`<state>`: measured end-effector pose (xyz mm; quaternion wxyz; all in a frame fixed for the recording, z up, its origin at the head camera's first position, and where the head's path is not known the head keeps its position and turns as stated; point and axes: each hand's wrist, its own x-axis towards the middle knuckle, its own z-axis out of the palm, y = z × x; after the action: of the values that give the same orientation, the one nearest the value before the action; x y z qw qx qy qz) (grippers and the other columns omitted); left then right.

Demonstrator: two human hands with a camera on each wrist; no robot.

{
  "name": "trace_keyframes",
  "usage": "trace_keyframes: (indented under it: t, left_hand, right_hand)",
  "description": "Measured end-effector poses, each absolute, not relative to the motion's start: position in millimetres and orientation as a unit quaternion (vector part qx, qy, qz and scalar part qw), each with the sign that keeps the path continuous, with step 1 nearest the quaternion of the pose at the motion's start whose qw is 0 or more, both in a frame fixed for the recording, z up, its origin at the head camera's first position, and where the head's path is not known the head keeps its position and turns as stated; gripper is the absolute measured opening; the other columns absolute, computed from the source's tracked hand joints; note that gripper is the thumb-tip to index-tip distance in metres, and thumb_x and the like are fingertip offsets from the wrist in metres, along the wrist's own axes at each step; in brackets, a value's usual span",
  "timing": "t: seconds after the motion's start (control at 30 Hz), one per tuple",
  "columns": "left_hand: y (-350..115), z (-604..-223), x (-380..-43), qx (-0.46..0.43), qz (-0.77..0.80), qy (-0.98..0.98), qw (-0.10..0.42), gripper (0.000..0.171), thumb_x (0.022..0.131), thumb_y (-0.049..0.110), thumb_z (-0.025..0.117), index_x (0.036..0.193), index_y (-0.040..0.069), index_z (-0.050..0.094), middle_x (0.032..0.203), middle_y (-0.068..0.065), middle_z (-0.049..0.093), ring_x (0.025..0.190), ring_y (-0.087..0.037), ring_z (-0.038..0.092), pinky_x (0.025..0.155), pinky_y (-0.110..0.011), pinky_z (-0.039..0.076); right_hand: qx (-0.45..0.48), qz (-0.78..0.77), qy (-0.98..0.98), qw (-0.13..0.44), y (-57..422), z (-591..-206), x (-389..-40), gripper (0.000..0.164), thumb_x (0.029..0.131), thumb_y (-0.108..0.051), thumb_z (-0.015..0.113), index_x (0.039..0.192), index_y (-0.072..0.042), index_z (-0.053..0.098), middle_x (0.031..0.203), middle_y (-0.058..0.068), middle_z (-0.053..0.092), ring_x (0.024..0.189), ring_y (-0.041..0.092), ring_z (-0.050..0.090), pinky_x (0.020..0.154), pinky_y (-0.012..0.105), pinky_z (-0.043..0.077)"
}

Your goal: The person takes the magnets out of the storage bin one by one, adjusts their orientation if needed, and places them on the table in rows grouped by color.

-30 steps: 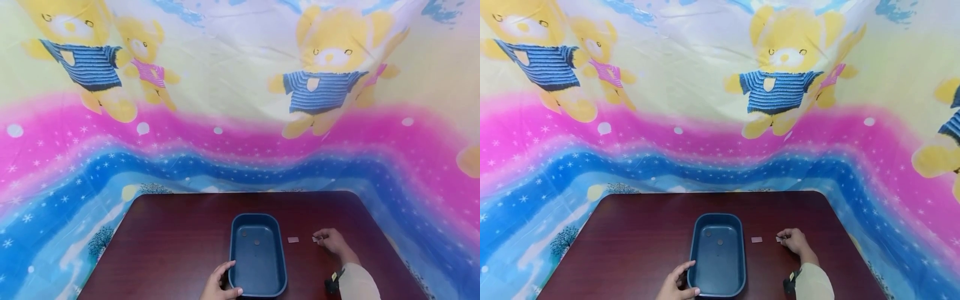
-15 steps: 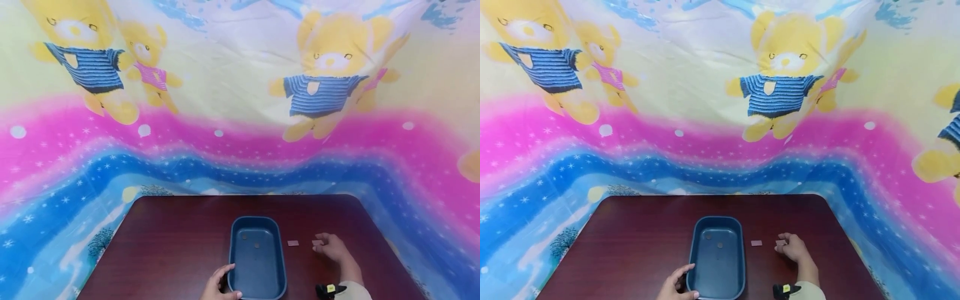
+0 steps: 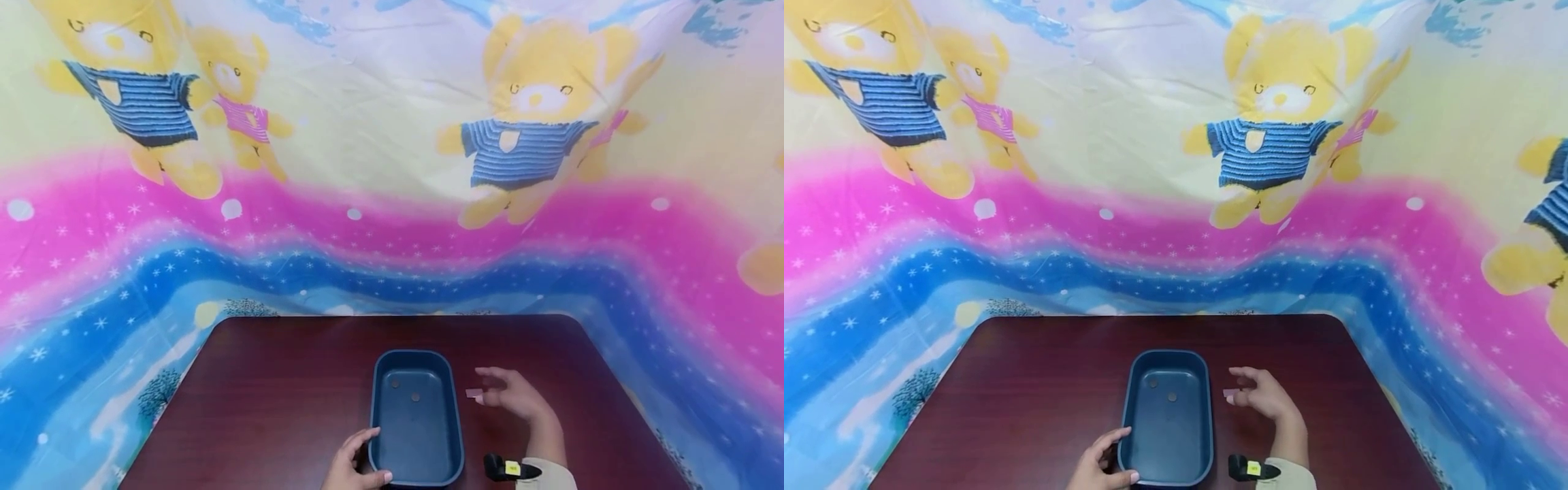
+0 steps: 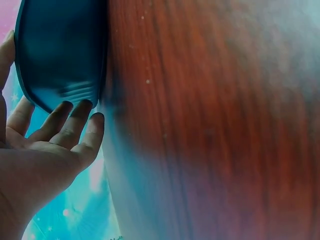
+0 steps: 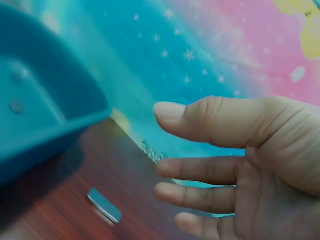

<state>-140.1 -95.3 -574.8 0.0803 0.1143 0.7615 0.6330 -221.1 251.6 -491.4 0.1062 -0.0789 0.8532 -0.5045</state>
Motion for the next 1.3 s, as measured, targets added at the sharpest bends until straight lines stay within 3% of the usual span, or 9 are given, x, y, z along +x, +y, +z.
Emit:
trace_keyframes:
  t: [0.13, 0.3, 0.57, 0.77, 1.0, 1.3]
  left_hand:
    - [-93, -574, -140, 0.112, 0.632, 0.763, 0.073, 0.067, 0.071, 0.016, 0.082, 0.129, 0.0, 0.053, 0.126, -0.024, 0.048, 0.102, -0.03, 0.052, 0.074, -0.032, 0.047]
    - [-92, -576, -141, 0.116, 0.644, 0.753, 0.074, 0.067, 0.071, 0.014, 0.082, 0.129, 0.0, 0.052, 0.115, -0.023, 0.057, 0.089, -0.028, 0.058, 0.071, -0.03, 0.048]
    - [-91, -571, -140, 0.082, 0.664, 0.734, 0.116, 0.069, 0.069, 0.012, 0.083, 0.129, -0.001, 0.052, 0.106, -0.022, 0.062, 0.088, -0.032, 0.06, 0.068, -0.03, 0.049]
    - [-91, -570, -140, 0.074, 0.662, 0.737, 0.117, 0.071, 0.069, 0.012, 0.083, 0.131, 0.001, 0.05, 0.106, -0.022, 0.062, 0.088, -0.03, 0.06, 0.068, -0.031, 0.049]
    - [-90, -570, -138, 0.077, 0.664, 0.732, 0.132, 0.071, 0.072, 0.013, 0.081, 0.133, -0.001, 0.047, 0.104, -0.022, 0.061, 0.079, -0.026, 0.06, 0.064, -0.034, 0.051]
    - [-90, -570, -138, 0.075, 0.679, 0.717, 0.137, 0.07, 0.073, 0.01, 0.08, 0.133, -0.003, 0.046, 0.105, -0.024, 0.061, 0.086, -0.032, 0.061, 0.067, -0.034, 0.052]
  right_hand:
    - [-0.112, -0.533, 0.83, 0.119, 241, -487, -224, 0.055, 0.08, -0.015, 0.073, 0.127, 0.003, 0.053, 0.121, 0.028, 0.052, 0.104, 0.037, 0.057, 0.082, 0.042, 0.047]
    - [-0.138, -0.533, 0.825, 0.13, 227, -481, -227, 0.053, 0.081, -0.014, 0.073, 0.126, 0.005, 0.053, 0.118, 0.027, 0.054, 0.107, 0.04, 0.052, 0.079, 0.044, 0.048]
    - [-0.161, -0.58, 0.788, 0.13, 195, -482, -236, 0.054, 0.082, -0.015, 0.073, 0.13, -0.001, 0.052, 0.12, 0.019, 0.055, 0.108, 0.04, 0.052, 0.082, 0.043, 0.048]
    - [-0.159, -0.593, 0.78, 0.118, 164, -476, -236, 0.049, 0.084, -0.012, 0.07, 0.127, 0.002, 0.053, 0.119, 0.022, 0.055, 0.108, 0.041, 0.052, 0.084, 0.045, 0.047]
    - [-0.121, -0.591, 0.79, 0.109, 142, -519, -256, 0.046, 0.084, -0.018, 0.07, 0.124, -0.001, 0.057, 0.116, 0.02, 0.058, 0.102, 0.03, 0.057, 0.082, 0.047, 0.047]
    - [-0.084, -0.606, 0.788, 0.066, 113, -546, -270, 0.041, 0.084, -0.01, 0.069, 0.121, 0.003, 0.058, 0.115, 0.023, 0.058, 0.099, 0.029, 0.057, 0.079, 0.044, 0.048]
